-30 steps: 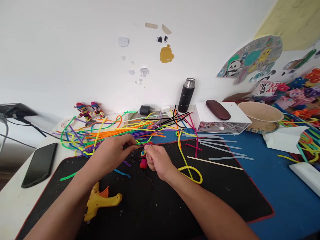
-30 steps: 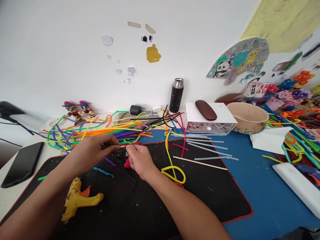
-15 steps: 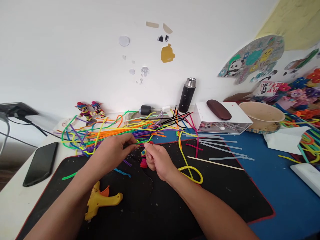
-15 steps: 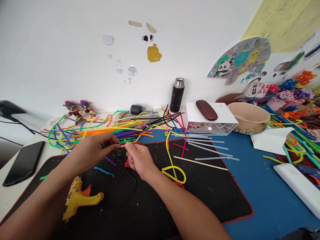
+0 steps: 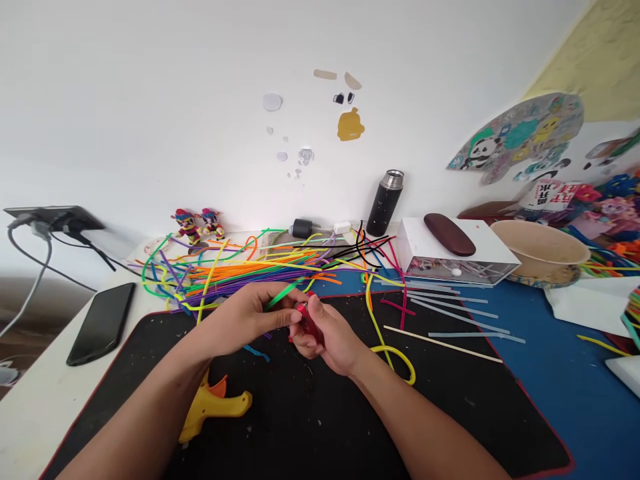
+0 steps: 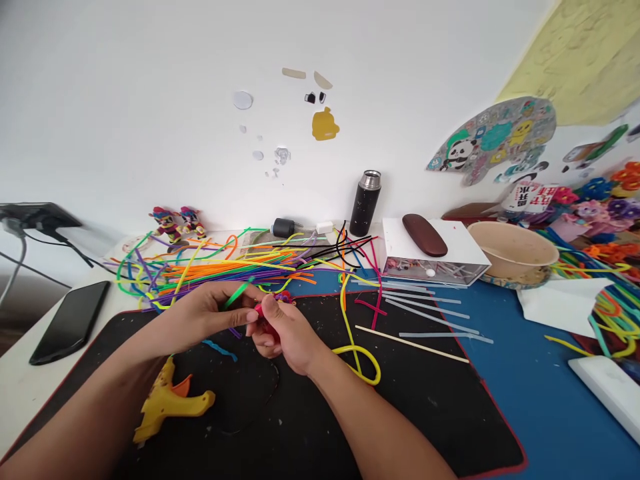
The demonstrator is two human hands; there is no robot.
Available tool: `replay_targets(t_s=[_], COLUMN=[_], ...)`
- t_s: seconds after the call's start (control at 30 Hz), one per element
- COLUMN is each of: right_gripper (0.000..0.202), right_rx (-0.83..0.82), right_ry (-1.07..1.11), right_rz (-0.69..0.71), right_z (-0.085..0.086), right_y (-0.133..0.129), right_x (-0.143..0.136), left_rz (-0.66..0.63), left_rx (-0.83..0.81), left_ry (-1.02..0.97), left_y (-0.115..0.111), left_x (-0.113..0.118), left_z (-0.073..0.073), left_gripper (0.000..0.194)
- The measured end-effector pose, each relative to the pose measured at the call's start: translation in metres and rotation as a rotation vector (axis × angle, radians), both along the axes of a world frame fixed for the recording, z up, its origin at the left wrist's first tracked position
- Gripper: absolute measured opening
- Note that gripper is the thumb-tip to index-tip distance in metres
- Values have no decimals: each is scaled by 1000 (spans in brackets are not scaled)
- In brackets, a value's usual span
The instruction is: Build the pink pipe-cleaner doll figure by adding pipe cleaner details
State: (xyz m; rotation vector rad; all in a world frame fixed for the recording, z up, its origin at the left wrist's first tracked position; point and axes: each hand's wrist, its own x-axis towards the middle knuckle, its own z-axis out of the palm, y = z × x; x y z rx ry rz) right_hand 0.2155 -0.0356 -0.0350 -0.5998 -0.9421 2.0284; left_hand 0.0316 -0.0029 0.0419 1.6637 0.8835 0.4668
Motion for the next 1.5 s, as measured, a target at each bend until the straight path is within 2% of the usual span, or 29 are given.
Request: replay_targets(t_s=[0.2, 0.37, 0.53, 0.7, 0.97, 1.13, 1.27, 1.37, 1.5], right_gripper=[70, 66, 63, 66, 62, 63, 70, 75, 76], right_rx=[57, 128, 73, 125, 235, 175, 183, 145, 62], right_ry=[-64, -175, -195, -235, -305, -233, -189, -174, -134], right_rz=[34, 12, -63, -37, -83, -63, 8, 50, 30], right_z=[-1, 0, 5, 12, 9, 12, 8, 4, 4], right_y=[0, 2, 2, 3, 2, 2, 0, -2, -2], right_x=[-1, 1, 3, 6, 8, 6, 3, 1, -1], left_rz=[2, 103, 99, 92, 100, 100, 87, 52, 42], left_rx=[-47, 145, 260, 265, 285, 310, 317, 271, 221], left_ry=[21, 152, 180, 159, 172, 202, 203, 175, 143], left_y=[-2, -4, -7, -9, -9, -9, -10, -11, -11], left_x=[1, -4, -6, -5, -7, -6, -1, 1, -1], left_z=[-3, -2, 0, 1, 2, 0, -1, 0, -1], left_gripper=[34, 30, 27, 26, 29, 25, 21, 21, 25])
